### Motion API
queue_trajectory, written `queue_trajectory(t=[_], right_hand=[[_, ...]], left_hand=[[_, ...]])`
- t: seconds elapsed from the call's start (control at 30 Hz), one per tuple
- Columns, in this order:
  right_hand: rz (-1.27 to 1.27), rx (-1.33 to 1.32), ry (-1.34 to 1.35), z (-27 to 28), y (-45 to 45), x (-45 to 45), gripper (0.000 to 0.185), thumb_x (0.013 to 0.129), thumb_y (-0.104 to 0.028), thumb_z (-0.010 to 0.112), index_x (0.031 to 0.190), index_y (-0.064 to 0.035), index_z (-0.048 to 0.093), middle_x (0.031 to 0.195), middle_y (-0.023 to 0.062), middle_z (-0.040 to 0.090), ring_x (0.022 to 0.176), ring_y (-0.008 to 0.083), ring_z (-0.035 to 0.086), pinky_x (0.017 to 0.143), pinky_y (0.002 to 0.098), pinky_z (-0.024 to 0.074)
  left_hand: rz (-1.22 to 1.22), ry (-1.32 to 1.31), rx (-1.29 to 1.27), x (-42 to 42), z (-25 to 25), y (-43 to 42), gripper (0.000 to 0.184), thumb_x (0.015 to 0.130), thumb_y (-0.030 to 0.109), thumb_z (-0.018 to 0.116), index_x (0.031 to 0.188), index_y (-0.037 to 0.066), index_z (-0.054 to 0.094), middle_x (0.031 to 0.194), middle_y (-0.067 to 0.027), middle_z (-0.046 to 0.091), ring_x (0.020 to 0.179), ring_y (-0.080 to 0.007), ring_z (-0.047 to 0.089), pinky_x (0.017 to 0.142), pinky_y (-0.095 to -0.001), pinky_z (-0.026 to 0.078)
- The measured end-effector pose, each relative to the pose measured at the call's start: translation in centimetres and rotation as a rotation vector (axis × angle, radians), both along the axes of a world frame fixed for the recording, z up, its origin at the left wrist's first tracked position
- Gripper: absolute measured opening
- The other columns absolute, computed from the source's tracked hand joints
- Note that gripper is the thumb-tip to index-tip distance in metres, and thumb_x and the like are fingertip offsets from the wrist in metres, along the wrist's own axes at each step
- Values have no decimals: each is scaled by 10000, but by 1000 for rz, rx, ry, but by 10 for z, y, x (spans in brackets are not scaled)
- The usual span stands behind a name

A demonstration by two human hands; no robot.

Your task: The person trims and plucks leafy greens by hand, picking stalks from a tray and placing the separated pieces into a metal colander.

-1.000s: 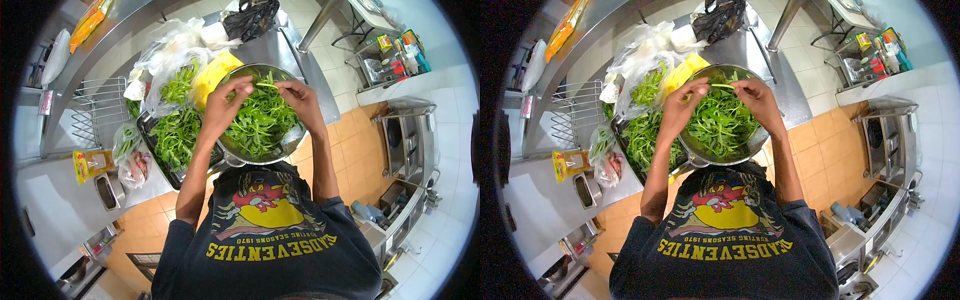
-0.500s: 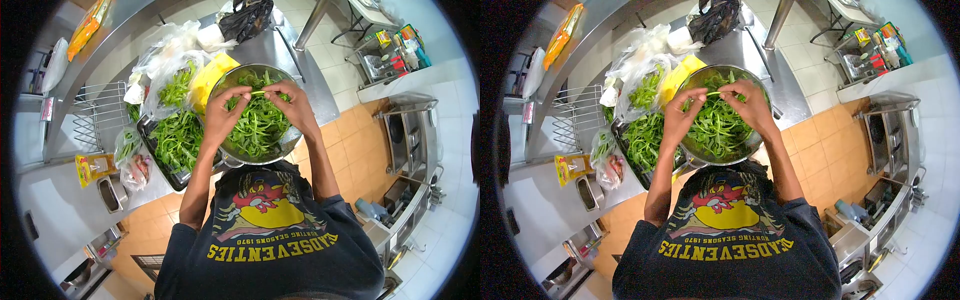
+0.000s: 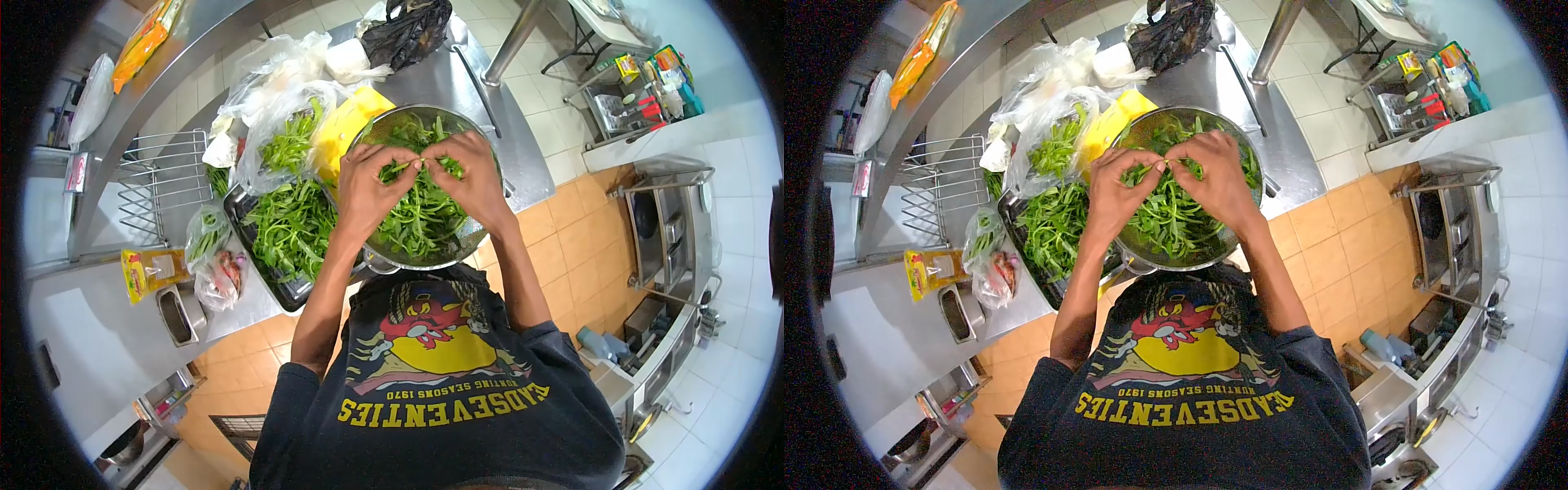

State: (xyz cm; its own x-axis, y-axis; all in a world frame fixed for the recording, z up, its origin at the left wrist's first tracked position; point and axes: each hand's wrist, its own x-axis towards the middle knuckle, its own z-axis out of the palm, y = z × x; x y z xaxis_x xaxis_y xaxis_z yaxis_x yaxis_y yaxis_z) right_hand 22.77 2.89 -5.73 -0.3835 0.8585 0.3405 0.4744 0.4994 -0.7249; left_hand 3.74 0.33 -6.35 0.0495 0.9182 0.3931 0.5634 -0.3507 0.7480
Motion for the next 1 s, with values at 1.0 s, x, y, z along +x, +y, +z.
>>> queue_trajectory(t=[1.0], right_hand=[[-171,-248,353,-10,6,28,102,912,-93,709,994,-31,705,979,27,675,946,119,588,867,264,439]], left_hand=[[469,-71,-330,-137,-38,-98,278,934,278,691,1168,127,692,1153,-62,672,1095,-178,581,981,-382,435]])
